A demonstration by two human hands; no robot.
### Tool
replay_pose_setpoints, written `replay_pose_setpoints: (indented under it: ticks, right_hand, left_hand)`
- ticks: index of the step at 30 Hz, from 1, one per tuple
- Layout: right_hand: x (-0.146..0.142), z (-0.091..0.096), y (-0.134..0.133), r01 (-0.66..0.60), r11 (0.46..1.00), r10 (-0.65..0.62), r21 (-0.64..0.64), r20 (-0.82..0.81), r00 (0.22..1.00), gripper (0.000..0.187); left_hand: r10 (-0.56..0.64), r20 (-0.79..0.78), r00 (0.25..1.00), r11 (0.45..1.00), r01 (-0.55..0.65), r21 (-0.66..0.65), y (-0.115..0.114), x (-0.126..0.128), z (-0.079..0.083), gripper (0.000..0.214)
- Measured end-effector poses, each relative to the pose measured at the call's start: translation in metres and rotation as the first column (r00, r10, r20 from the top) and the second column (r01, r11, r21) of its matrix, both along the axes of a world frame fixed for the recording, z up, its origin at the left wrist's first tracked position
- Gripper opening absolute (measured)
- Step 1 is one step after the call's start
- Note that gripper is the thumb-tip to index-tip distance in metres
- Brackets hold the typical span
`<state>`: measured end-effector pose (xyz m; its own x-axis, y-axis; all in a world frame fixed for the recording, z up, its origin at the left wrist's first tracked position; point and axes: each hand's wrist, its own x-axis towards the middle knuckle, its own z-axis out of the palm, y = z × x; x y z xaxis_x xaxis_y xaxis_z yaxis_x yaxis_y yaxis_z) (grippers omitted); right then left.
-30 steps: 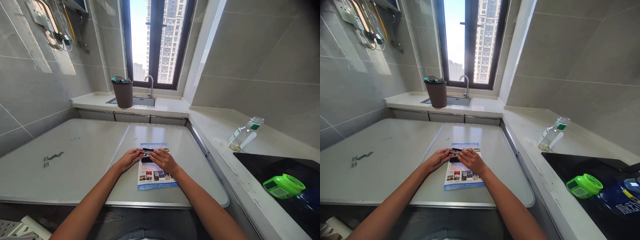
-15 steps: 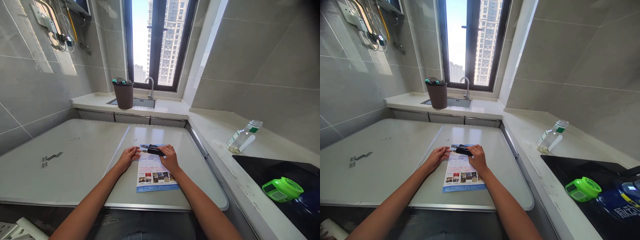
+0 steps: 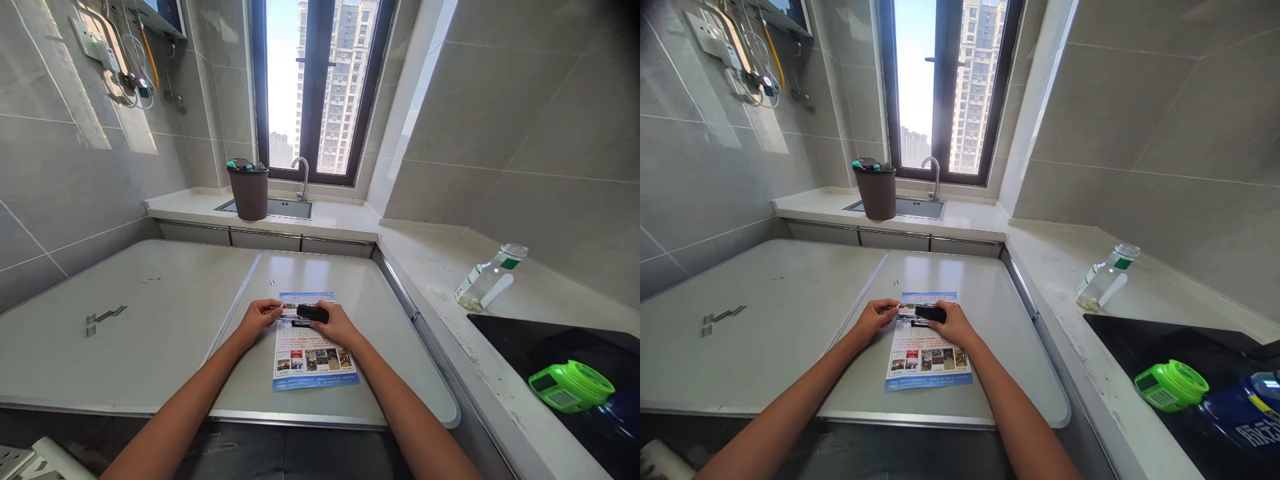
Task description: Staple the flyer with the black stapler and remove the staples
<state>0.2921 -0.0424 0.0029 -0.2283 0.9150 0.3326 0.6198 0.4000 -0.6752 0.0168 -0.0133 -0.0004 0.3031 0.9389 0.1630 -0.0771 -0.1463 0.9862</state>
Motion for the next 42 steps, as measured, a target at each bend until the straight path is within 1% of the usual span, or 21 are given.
replay_pose_setpoints:
  ticks: [2, 4, 6, 8, 9, 10, 12, 15, 21, 26, 27, 28, 29, 30, 31, 33, 34, 35, 37, 40, 42]
  right_hand:
    - [-0.005, 0.005, -0.006, 0.009, 0.988, -0.017, 0.157, 0.049, 0.999, 0.041]
    - [-0.013, 0.009, -0.014, -0.036, 0.924, -0.007, 0.380, 0.113, 0.994, 0.046]
    - [-0.023, 0.011, -0.021, -0.189, 0.814, 0.085, 0.550, 0.208, 0.974, 0.040]
    - [-0.035, 0.011, -0.028, -0.351, 0.681, 0.173, 0.643, 0.325, 0.930, 0.029]
    - [-0.040, 0.011, -0.031, -0.401, 0.621, 0.185, 0.673, 0.371, 0.910, 0.025]
    - [-0.044, 0.011, -0.034, -0.424, 0.576, 0.175, 0.699, 0.401, 0.899, 0.021]
    - [-0.051, 0.011, -0.039, -0.420, 0.520, 0.132, 0.744, 0.416, 0.900, 0.017]
    - [-0.054, 0.014, -0.043, -0.401, 0.481, 0.090, 0.779, 0.412, 0.907, 0.016]
    - [-0.054, 0.021, -0.045, -0.408, 0.473, 0.082, 0.781, 0.422, 0.903, 0.014]
    - [-0.056, 0.020, -0.045, -0.400, 0.399, 0.033, 0.825, 0.423, 0.906, 0.010]
    - [-0.054, 0.020, -0.043, -0.391, 0.404, 0.027, 0.827, 0.416, 0.909, 0.010]
    - [-0.049, 0.020, -0.040, -0.377, 0.425, 0.019, 0.823, 0.409, 0.913, 0.013]
    - [-0.043, 0.019, -0.036, -0.355, 0.464, 0.004, 0.812, 0.399, 0.917, 0.015]
    - [-0.035, 0.020, -0.031, -0.318, 0.526, -0.024, 0.789, 0.387, 0.922, 0.018]
    - [-0.025, 0.020, -0.024, -0.254, 0.617, -0.073, 0.745, 0.375, 0.924, 0.019]
    - [0.000, 0.023, -0.008, -0.046, 0.805, -0.218, 0.592, 0.367, 0.904, 0.021]
    - [0.014, 0.024, 0.002, 0.091, 0.868, -0.305, 0.488, 0.380, 0.873, 0.022]
    - [0.028, 0.025, 0.012, 0.187, 0.884, -0.366, 0.429, 0.386, 0.847, 0.023]
    - [0.054, 0.024, 0.032, 0.310, 0.881, -0.443, 0.357, 0.395, 0.805, 0.023]
    - [0.082, 0.014, 0.059, 0.443, 0.861, -0.508, 0.248, 0.412, 0.756, 0.020]
    - [0.092, 0.005, 0.073, 0.494, 0.850, -0.522, 0.185, 0.421, 0.742, 0.020]
  left_hand:
    - [-0.052, -0.023, 0.998, 0.998, 0.052, 0.019, -0.002, 0.001, 0.001, 0.051]
    - [-0.113, -0.045, 0.993, 0.993, 0.115, 0.038, -0.005, 0.003, 0.002, 0.049]
    - [-0.180, -0.071, 0.981, 0.982, 0.184, 0.053, -0.008, 0.005, 0.003, 0.048]
    - [-0.241, -0.098, 0.965, 0.967, 0.248, 0.065, -0.010, 0.005, 0.004, 0.048]
    - [-0.267, -0.109, 0.958, 0.959, 0.275, 0.072, -0.011, 0.006, 0.005, 0.049]
    - [-0.287, -0.116, 0.951, 0.951, 0.297, 0.080, -0.012, 0.005, 0.005, 0.050]
    - [-0.314, -0.122, 0.942, 0.940, 0.326, 0.100, -0.013, 0.005, 0.006, 0.054]
    - [-0.331, -0.122, 0.936, 0.929, 0.345, 0.130, -0.013, 0.004, 0.008, 0.056]
    - [-0.369, -0.131, 0.920, 0.908, 0.387, 0.160, -0.013, 0.003, 0.009, 0.058]
    - [-0.404, -0.132, 0.905, 0.892, 0.422, 0.161, -0.012, 0.003, 0.007, 0.066]
    - [-0.401, -0.127, 0.907, 0.894, 0.418, 0.163, -0.011, 0.003, 0.006, 0.068]
    - [-0.390, -0.121, 0.913, 0.899, 0.406, 0.164, -0.011, 0.002, 0.006, 0.069]
    - [-0.375, -0.114, 0.920, 0.907, 0.389, 0.163, -0.010, 0.002, 0.006, 0.068]
    - [-0.361, -0.106, 0.927, 0.914, 0.374, 0.159, -0.010, 0.001, 0.006, 0.066]
    - [-0.350, -0.098, 0.932, 0.920, 0.361, 0.153, -0.009, 0.000, 0.006, 0.062]
    - [-0.332, -0.087, 0.939, 0.929, 0.342, 0.144, -0.009, -0.001, 0.006, 0.056]
    - [-0.324, -0.083, 0.942, 0.932, 0.333, 0.144, -0.009, -0.001, 0.006, 0.054]
    - [-0.311, -0.078, 0.947, 0.936, 0.320, 0.144, -0.008, -0.001, 0.005, 0.052]
    - [-0.286, -0.074, 0.955, 0.947, 0.293, 0.133, -0.008, -0.002, 0.004, 0.050]
    - [-0.284, -0.072, 0.956, 0.953, 0.289, 0.090, -0.007, -0.002, 0.002, 0.050]
    - [-0.295, -0.070, 0.953, 0.952, 0.299, 0.063, -0.006, -0.002, 0.001, 0.051]
